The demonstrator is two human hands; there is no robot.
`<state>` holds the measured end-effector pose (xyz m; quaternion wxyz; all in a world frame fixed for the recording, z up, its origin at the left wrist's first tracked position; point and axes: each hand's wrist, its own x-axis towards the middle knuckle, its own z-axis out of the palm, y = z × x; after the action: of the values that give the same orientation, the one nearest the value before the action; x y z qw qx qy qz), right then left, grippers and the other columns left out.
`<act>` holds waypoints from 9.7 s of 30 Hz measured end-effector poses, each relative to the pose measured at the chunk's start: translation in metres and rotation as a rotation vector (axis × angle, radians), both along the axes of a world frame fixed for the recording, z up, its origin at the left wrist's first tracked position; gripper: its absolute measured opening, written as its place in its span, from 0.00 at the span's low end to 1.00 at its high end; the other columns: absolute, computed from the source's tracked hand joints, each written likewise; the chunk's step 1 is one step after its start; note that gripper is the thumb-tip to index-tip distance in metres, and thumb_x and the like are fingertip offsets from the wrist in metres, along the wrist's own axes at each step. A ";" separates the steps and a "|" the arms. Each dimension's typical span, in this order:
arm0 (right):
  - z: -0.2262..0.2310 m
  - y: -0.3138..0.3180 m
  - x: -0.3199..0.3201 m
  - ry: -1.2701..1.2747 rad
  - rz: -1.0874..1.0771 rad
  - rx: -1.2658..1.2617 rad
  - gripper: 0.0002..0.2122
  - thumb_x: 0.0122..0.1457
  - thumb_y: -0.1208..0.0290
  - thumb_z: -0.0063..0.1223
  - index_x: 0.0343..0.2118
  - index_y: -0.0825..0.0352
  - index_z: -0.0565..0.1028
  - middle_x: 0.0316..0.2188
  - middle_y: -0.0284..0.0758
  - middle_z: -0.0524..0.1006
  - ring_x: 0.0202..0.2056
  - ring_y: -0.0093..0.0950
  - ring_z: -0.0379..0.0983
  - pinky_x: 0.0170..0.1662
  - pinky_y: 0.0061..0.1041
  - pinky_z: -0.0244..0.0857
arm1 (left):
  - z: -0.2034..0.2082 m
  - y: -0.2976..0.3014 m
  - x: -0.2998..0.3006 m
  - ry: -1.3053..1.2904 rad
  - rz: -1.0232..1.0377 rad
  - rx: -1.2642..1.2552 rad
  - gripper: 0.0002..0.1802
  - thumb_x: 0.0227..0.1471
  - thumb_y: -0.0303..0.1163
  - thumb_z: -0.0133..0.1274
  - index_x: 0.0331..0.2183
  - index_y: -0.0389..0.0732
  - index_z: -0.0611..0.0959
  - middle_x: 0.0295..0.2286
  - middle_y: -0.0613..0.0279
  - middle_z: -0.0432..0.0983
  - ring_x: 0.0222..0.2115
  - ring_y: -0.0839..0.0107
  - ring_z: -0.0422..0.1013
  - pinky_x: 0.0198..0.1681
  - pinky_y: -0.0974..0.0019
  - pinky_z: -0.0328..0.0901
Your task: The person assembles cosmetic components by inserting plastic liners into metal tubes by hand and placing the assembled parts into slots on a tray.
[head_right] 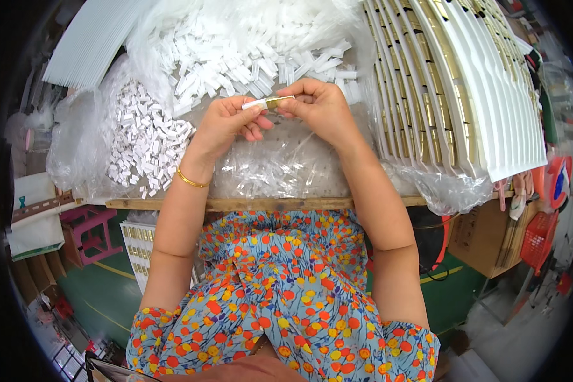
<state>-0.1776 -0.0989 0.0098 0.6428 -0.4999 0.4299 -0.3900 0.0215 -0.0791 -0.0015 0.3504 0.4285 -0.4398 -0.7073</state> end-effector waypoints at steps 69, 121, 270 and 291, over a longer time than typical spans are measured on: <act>0.163 0.075 0.004 -0.980 -0.005 -0.406 0.35 0.57 0.42 0.30 0.60 0.62 0.41 0.49 0.50 0.58 0.39 0.36 0.69 0.58 0.50 0.39 | -0.013 -0.008 0.000 0.338 -0.003 0.211 0.17 0.56 0.33 0.43 0.41 0.30 0.72 0.29 0.57 0.75 0.27 0.75 0.71 0.30 0.76 0.67; 0.003 0.021 0.034 0.424 0.046 -0.997 0.08 0.44 0.80 0.53 0.31 0.67 0.72 0.30 0.35 0.74 0.24 0.36 0.72 0.24 0.28 0.66 | -0.006 0.000 0.006 0.098 0.214 -0.002 0.12 0.48 0.31 0.54 0.32 0.32 0.80 0.23 0.64 0.75 0.20 0.81 0.67 0.20 0.81 0.61; 0.003 0.006 0.037 0.718 0.167 -0.850 0.06 0.46 0.71 0.55 0.28 0.64 0.74 0.30 0.36 0.73 0.31 0.37 0.71 0.33 0.33 0.65 | 0.002 0.002 0.026 -0.640 0.063 -0.279 0.12 0.46 0.32 0.54 0.32 0.33 0.80 0.24 0.60 0.77 0.24 0.77 0.71 0.28 0.74 0.65; 0.004 0.043 0.027 0.962 0.403 -0.615 0.05 0.45 0.73 0.56 0.25 0.67 0.75 0.27 0.37 0.73 0.28 0.35 0.71 0.32 0.29 0.65 | -0.015 -0.008 0.002 -0.052 0.528 -0.236 0.14 0.50 0.29 0.51 0.40 0.33 0.73 0.31 0.56 0.76 0.29 0.76 0.72 0.30 0.77 0.64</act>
<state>-0.1504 -0.0563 0.0141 0.2634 -0.8546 0.4368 -0.0971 0.0239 -0.0870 -0.0162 0.5585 0.5024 -0.4009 -0.5243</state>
